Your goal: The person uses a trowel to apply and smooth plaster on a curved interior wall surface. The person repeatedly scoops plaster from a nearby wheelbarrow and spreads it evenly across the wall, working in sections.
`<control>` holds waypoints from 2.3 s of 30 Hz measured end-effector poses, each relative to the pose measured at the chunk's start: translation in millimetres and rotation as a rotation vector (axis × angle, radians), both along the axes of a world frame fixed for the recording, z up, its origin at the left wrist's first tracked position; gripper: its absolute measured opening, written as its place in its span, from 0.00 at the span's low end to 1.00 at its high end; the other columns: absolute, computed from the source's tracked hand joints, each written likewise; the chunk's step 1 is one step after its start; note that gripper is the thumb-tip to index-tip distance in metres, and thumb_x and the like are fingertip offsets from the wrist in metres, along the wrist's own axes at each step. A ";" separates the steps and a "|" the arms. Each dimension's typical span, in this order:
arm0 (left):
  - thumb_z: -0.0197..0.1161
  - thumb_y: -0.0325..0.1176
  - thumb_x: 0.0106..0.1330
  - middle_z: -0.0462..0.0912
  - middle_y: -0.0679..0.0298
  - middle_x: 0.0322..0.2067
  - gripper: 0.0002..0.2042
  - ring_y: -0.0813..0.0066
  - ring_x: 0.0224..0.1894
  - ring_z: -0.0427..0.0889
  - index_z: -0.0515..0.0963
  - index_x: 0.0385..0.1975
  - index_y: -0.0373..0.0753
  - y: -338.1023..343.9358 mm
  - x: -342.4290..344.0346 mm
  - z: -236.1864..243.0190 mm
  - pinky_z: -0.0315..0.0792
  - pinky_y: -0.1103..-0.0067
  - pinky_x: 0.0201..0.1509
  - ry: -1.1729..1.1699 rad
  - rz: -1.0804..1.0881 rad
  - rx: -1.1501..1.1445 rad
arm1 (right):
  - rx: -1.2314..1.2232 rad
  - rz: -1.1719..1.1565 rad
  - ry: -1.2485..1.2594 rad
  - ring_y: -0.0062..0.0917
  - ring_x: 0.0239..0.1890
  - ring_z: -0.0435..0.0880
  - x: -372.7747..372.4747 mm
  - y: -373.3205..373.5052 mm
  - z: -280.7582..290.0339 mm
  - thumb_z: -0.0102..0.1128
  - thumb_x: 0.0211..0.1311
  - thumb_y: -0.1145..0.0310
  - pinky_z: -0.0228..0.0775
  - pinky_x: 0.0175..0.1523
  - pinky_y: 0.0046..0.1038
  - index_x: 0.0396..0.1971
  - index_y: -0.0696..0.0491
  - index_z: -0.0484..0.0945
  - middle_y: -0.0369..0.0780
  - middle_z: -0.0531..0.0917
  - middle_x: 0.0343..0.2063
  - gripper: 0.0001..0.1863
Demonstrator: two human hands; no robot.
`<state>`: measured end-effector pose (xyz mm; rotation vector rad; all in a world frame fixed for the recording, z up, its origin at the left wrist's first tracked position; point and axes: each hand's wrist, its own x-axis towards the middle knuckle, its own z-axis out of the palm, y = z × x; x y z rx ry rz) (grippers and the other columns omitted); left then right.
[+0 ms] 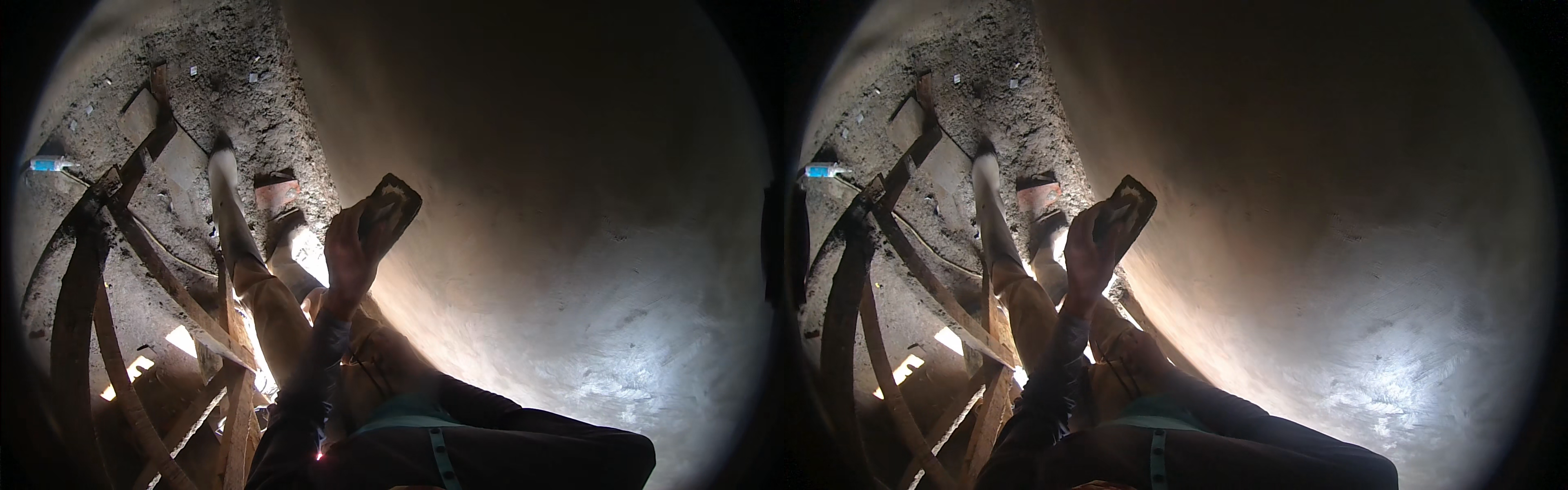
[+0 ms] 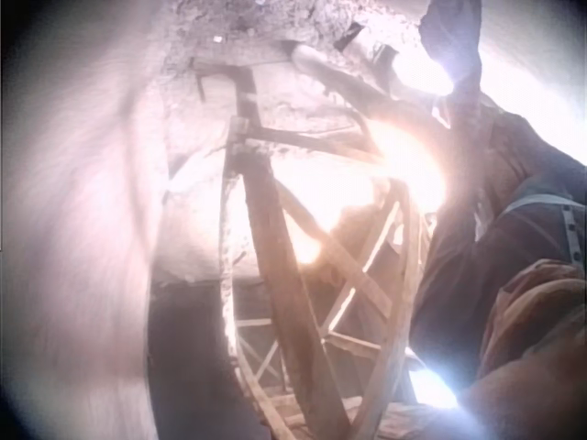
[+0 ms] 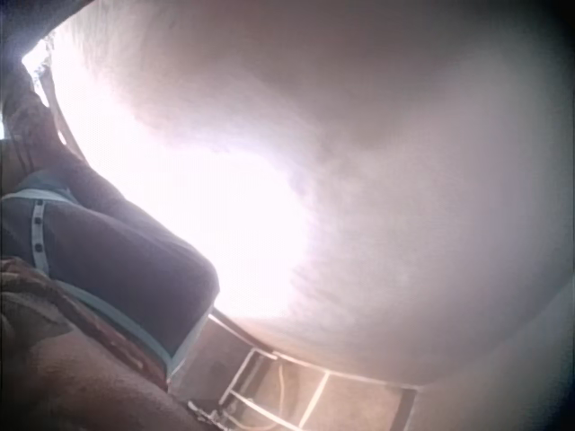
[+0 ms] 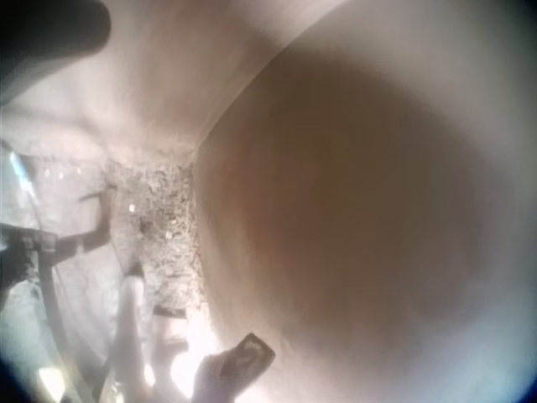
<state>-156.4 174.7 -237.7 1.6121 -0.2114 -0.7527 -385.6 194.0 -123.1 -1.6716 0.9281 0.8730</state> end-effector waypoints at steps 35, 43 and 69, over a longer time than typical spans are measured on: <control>0.68 0.31 0.66 0.81 0.55 0.48 0.18 0.58 0.46 0.80 0.75 0.55 0.39 -18.9 64.5 28.3 0.75 0.65 0.50 -0.319 -0.019 -0.038 | -0.010 -0.158 0.129 0.40 0.43 0.82 -20.6 -2.9 -10.5 0.52 0.65 0.72 0.75 0.49 0.36 0.41 0.55 0.79 0.47 0.82 0.39 0.09; 0.59 0.35 0.74 0.77 0.52 0.49 0.18 0.61 0.53 0.78 0.70 0.56 0.32 -86.3 51.6 44.1 0.71 0.68 0.59 0.322 0.281 -0.086 | 0.168 -0.917 0.552 0.22 0.27 0.80 -36.6 -3.8 -28.7 0.47 0.77 0.63 0.74 0.31 0.28 0.39 0.55 0.78 0.37 0.79 0.25 0.13; 0.52 0.41 0.78 0.77 0.41 0.48 0.19 0.44 0.49 0.79 0.66 0.57 0.30 -138.9 53.1 34.4 0.72 0.56 0.52 0.006 0.323 0.087 | 0.189 -0.810 0.381 0.18 0.25 0.80 -159.5 10.8 -78.5 0.48 0.78 0.63 0.72 0.28 0.22 0.43 0.56 0.80 0.37 0.81 0.26 0.14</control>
